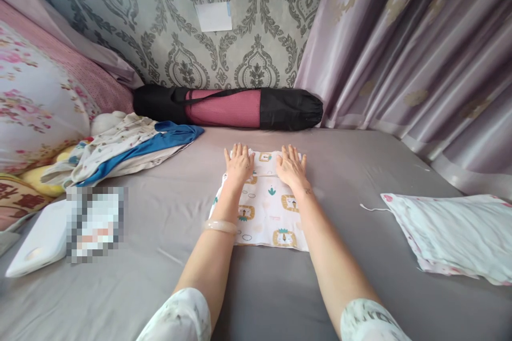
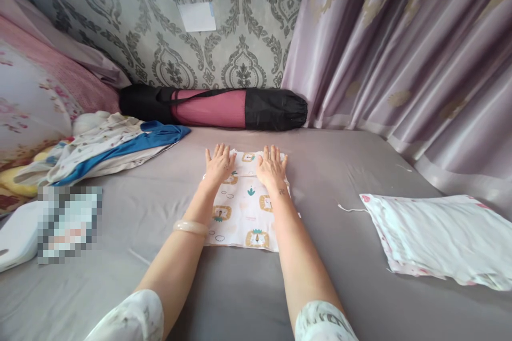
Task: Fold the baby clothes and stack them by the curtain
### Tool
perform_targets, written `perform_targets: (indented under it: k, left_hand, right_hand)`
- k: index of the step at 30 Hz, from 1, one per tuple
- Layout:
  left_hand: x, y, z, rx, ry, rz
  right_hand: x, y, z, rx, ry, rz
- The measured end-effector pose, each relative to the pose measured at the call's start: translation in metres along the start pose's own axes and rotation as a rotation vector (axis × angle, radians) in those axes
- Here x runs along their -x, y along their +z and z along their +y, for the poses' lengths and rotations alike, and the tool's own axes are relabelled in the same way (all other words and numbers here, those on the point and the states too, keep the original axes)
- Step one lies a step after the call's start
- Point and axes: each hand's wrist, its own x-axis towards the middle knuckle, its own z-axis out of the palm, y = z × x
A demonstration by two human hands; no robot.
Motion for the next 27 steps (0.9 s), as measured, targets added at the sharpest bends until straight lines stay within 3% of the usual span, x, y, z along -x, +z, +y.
perform_targets:
  k: [4, 9, 20, 27]
  left_hand:
    - [0.005, 0.006, 0.009, 0.006, 0.080, -0.085]
    - [0.007, 0.014, 0.008, -0.009, 0.079, -0.205]
    - [0.008, 0.009, 0.008, 0.015, 0.074, -0.223]
    - [0.006, -0.004, -0.002, 0.088, 0.019, -0.241]
  right_hand:
    - [0.003, 0.006, -0.007, 0.015, -0.052, -0.044]
    - [0.004, 0.019, -0.005, 0.098, -0.054, -0.053]
    - [0.003, 0.019, -0.004, 0.082, -0.053, -0.059]
    - [0.003, 0.007, -0.013, 0.063, -0.009, -0.095]
